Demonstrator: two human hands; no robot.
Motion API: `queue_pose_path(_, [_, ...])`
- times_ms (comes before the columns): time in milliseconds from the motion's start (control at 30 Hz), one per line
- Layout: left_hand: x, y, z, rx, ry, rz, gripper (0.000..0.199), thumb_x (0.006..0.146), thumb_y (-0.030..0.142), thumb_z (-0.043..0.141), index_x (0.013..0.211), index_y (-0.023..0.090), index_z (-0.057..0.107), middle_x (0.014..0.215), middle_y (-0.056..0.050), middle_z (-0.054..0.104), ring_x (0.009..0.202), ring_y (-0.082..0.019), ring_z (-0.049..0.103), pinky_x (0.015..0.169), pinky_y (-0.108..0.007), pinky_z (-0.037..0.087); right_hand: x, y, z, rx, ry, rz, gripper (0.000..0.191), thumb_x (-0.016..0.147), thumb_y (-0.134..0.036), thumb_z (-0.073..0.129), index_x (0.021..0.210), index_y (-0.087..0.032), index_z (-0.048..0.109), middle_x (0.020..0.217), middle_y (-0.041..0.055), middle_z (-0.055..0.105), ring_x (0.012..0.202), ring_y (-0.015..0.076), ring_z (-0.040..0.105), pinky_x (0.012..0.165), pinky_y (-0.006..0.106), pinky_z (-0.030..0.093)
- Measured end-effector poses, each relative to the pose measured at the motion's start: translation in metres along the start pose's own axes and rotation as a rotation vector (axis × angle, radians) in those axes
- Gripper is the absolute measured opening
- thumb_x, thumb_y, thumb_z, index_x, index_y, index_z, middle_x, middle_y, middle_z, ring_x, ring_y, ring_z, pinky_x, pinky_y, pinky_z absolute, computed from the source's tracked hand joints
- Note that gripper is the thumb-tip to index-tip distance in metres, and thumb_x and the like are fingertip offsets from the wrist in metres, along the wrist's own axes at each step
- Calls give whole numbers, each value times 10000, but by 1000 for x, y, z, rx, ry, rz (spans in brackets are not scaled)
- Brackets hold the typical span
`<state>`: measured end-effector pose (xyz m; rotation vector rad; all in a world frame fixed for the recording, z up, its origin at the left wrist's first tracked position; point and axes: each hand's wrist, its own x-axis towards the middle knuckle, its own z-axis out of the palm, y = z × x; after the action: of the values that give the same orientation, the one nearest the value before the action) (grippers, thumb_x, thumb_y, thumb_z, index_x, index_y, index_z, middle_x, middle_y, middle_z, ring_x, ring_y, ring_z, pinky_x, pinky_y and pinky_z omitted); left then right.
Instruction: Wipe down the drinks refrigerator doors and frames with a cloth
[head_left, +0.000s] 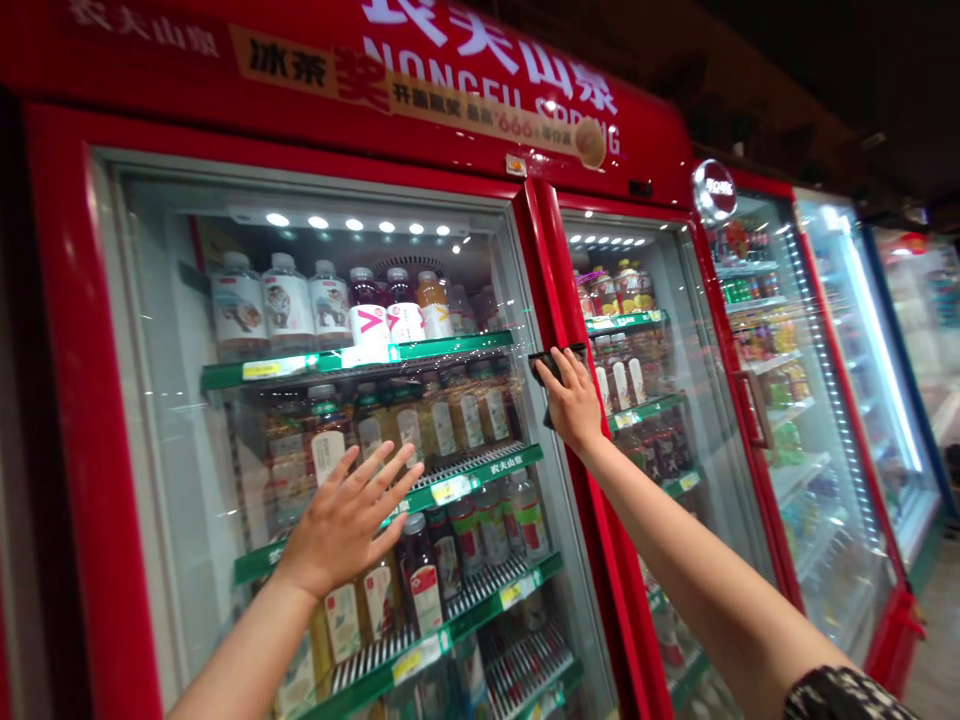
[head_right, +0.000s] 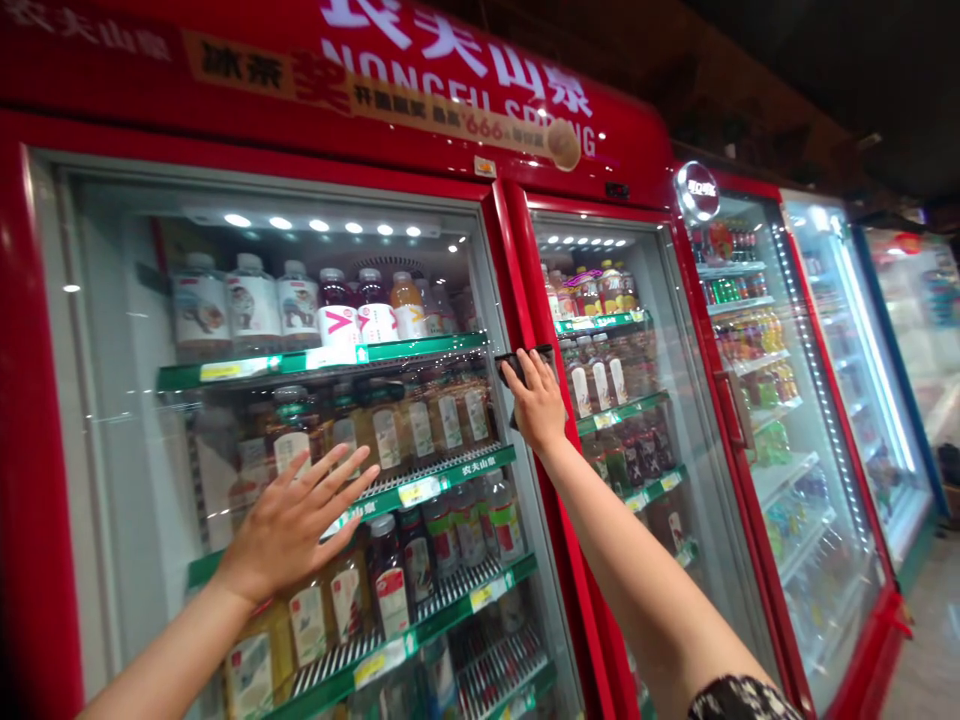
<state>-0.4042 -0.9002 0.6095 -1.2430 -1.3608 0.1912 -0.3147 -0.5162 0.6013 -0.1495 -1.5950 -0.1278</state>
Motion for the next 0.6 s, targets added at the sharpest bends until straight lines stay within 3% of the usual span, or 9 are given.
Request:
queue_pose_path(167, [0, 0, 1, -28, -8, -2, 713, 931, 481, 556, 1584, 351, 303, 1564, -18, 487, 1456, -262, 435, 1291, -486, 127, -95, -2, -17, 27, -96, -25, 646, 925, -17, 455, 1495, -319, 498, 1614, 64, 405, 1534, 260, 270, 1207, 529, 363])
queue_pose_path(233, [0, 1, 1, -26, -16, -3, 726, 928, 472, 564, 1589, 347, 292, 1571, -22, 477, 1462, -265, 425, 1290, -489, 130, -115, -5, -25, 72, -96, -6, 632, 934, -24, 446, 1477, -340, 519, 1592, 53, 440, 1511, 256, 327, 1186, 517, 399])
queue_pose_path(333, [0, 1, 1, -16, -24, -8, 726, 925, 469, 574, 1586, 340, 302, 1574, -24, 473, 1469, -264, 416, 1292, -487, 121, -99, -14, -27, 174, -15, 27, 579, 962, -56, 426, 1439, -355, 563, 1579, 42, 459, 1459, 240, 419, 1159, 470, 438])
queue_pose_path(467, [0, 1, 1, -13, -25, -1, 712, 926, 478, 572, 1578, 336, 325, 1574, -23, 473, 1469, -261, 416, 1294, -481, 117, -55, -40, -12, 239, 7, 53, 497, 1005, -179, 450, 1483, -298, 517, 1636, 88, 356, 1512, 261, 327, 1190, 477, 387])
queue_pose_path(533, [0, 1, 1, -13, -24, 3, 706, 929, 479, 567, 1577, 333, 329, 1576, -25, 470, 1470, -263, 413, 1294, -484, 118, -61, -56, -4, 196, -23, 105, 539, 1006, -271, 492, 1541, -280, 428, 1668, 120, 275, 1538, 301, 255, 1195, 541, 351])
queue_pose_path(600, [0, 1, 1, -15, -27, 4, 708, 932, 477, 564, 1581, 334, 318, 1579, -24, 466, 1470, -267, 414, 1292, -490, 125, -92, -70, 0, 143, -58, 154, 645, 988, -344, 533, 1592, -282, 315, 1691, 135, 192, 1548, 342, 208, 1186, 601, 327])
